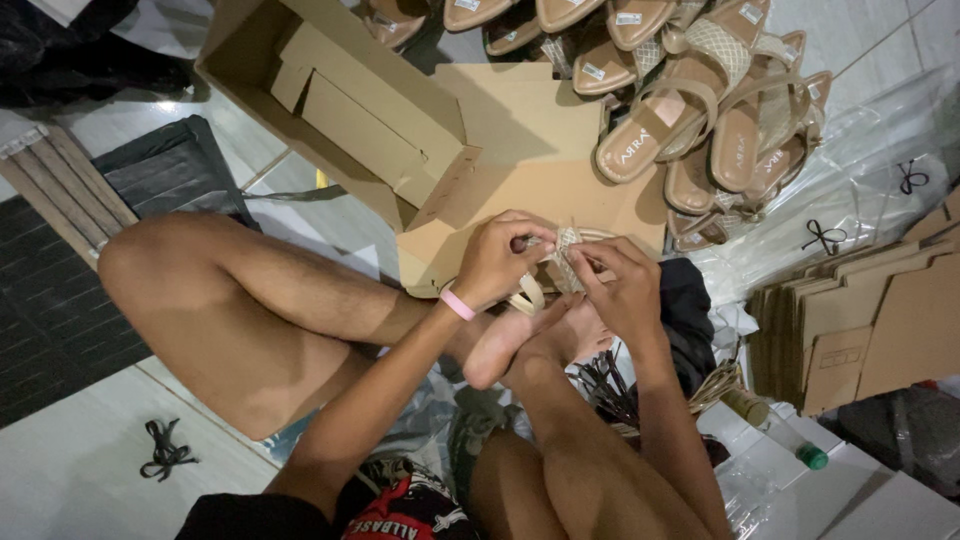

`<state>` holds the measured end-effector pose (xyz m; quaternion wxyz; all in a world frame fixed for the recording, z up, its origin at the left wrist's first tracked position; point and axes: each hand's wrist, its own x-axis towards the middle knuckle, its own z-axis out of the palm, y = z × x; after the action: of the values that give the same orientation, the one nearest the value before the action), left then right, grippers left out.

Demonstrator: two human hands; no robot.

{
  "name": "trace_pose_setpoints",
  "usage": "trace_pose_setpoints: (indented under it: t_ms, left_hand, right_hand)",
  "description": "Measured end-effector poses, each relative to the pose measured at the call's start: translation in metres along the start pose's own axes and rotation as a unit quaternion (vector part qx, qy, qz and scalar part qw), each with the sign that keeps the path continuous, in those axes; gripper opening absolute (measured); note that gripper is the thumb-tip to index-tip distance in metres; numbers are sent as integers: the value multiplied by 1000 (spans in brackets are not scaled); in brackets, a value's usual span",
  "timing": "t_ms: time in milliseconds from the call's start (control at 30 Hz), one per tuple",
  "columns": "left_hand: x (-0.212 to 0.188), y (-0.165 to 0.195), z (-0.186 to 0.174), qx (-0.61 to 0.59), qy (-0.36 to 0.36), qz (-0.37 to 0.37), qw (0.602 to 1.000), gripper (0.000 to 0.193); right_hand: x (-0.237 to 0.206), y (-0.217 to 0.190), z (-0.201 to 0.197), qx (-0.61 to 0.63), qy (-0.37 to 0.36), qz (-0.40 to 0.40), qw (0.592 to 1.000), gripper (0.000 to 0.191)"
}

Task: The person sits on the floor and ties the straps of beige sandals. They handle the straps with both hands, adjusting and securing them on the footwear while surrounded by boxes and other sandals.

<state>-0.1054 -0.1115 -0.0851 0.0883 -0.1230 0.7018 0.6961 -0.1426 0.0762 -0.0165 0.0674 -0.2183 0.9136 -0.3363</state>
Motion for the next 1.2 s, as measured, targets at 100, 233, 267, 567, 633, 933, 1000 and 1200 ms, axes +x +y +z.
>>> trace_pose_setpoints:
  t_ms: [100,233,267,567,633,933,1000,1200]
  left_hand:
    - [-2,-1,1,2,-3,28,1000,16]
    - [-2,-4,-1,-13,-18,13,1000,16]
    - [-1,-5,-3,-14,-29,18,999,15]
    - [9,-12,-4,37,-46,39,998,17]
    - [10,-12,-3,36,-50,35,997,17]
    - [11,-2,-10,93,-33,117,988,12]
    - [9,2,-17,91,-23,125,988,14]
    - [-3,9,-47,119,-61,145,980,29]
  right_hand:
    - [-4,-1,3,-65,-14,-72,995,15]
    - [-6,0,4,-18,-28,-22,999,16]
    - [-6,1,3,3,-27,5,1000,15]
    - [1,2,8,33,-8,85,996,14]
    - [3,1,7,44,-21,73,996,19]
    - [1,11,6,60,-54,122,989,26]
    - [-3,23,7,144,-23,164,976,30]
    - [-32,61,11,250,1,231,940,32]
